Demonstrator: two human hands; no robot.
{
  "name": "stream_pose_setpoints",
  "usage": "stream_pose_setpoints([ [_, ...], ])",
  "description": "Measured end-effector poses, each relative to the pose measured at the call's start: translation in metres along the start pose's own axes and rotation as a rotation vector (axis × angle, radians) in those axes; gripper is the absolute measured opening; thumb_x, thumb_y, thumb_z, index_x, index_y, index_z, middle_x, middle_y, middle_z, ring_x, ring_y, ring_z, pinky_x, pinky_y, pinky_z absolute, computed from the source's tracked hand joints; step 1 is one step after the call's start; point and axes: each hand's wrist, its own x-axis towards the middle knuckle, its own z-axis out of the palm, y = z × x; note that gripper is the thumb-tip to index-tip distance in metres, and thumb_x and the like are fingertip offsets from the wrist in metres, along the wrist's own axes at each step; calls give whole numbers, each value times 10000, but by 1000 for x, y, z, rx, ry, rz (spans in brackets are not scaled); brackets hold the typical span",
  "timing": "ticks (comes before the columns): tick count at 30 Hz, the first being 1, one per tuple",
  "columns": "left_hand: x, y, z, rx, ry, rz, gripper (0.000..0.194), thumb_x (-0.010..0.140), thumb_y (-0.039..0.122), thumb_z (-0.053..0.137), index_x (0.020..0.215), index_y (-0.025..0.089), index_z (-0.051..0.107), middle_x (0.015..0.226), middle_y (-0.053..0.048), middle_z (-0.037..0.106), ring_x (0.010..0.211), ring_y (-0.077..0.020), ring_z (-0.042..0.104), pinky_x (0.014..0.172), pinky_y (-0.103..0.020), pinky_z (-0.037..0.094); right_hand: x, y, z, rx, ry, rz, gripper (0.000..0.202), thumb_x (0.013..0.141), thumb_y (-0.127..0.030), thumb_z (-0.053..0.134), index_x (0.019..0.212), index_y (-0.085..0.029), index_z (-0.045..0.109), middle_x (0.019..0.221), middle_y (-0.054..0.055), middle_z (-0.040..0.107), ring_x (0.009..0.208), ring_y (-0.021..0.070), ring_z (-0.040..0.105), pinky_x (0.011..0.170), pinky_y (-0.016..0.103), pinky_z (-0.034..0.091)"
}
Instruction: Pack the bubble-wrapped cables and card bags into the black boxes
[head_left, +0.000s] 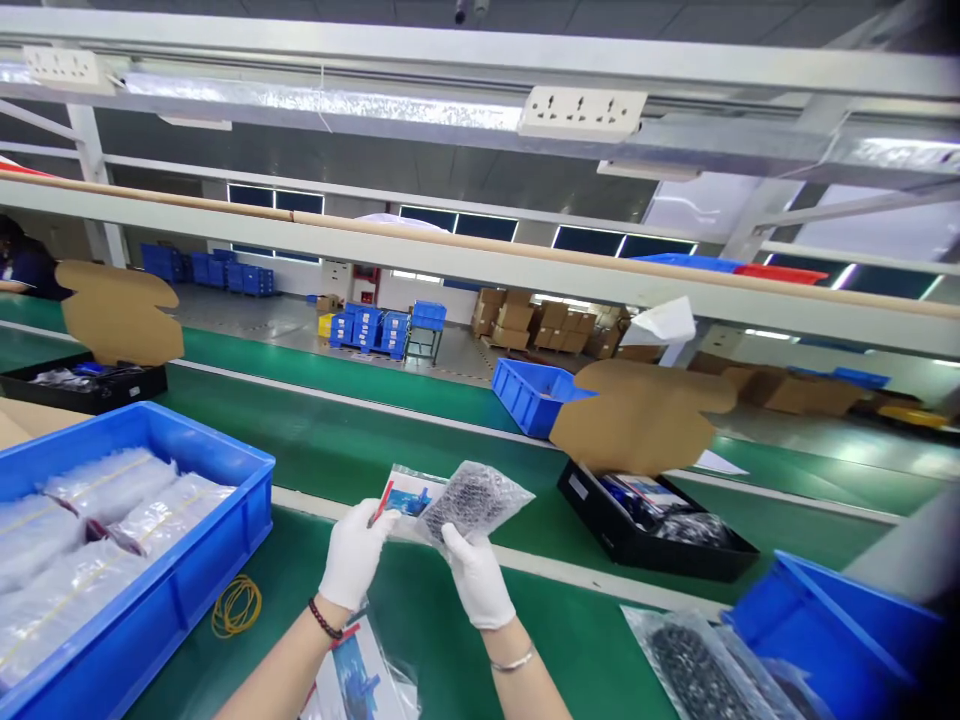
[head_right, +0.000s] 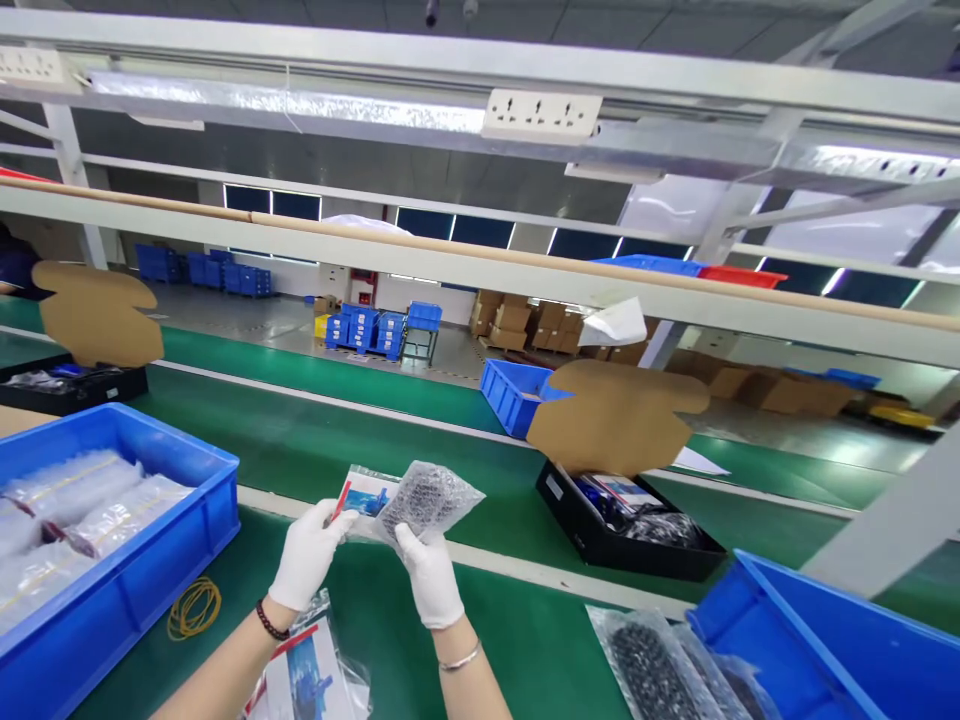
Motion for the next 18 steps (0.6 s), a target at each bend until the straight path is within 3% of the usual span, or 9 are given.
stream_pose_setpoints([
  [3, 4, -14, 4, 72, -41, -12, 327, 880, 469, 474, 700, 200, 520, 624, 22, 545, 623, -157, 532, 624, -262, 401, 4, 12, -6, 25, 7, -10, 470, 716, -376, 794, 1124, -189, 655, 1196, 91, 649, 1145, 285, 578, 1049, 463, 412],
  [7, 14, -45, 9, 199, -119, 48, 281, 878, 410, 469, 711, 190, 521, 698, -3, 561, 707, -166, 539, 684, -260, 399, 9, 52, -19, 87, 49, 30, 512, 663, -417, 812, 1097, -190, 661, 1157, 97, 666, 1131, 311, 586, 1030, 488, 420],
  [9, 19, -62, 10, 212, -196, 13, 254, 871, 385, 466, 754, 179, 556, 739, -20, 587, 735, -175, 545, 687, -260, 408, 10, 70, -25, 56, 62, 82, 554, 621, -428, 827, 1088, -178, 665, 1146, 105, 669, 1122, 332, 589, 1029, 503, 412],
  [14, 23, -83, 5, -25, -395, -153, 270, 836, 374, 500, 905, 131, 596, 709, -6, 583, 610, -138, 507, 570, -237, 395, 11, 88, -31, -177, 92, 37, 643, 641, -458, 782, 1180, -143, 629, 1252, 131, 610, 1211, 344, 523, 1077, 474, 359],
  [18, 27, -88, 0, -76, -391, -273, 250, 762, 379, 616, 816, 135, 610, 641, 15, 583, 539, -108, 489, 529, -219, 393, 19, 91, -48, -430, 99, -4, 678, 656, -485, 747, 1237, -162, 615, 1298, 108, 581, 1263, 349, 474, 1108, 444, 331],
])
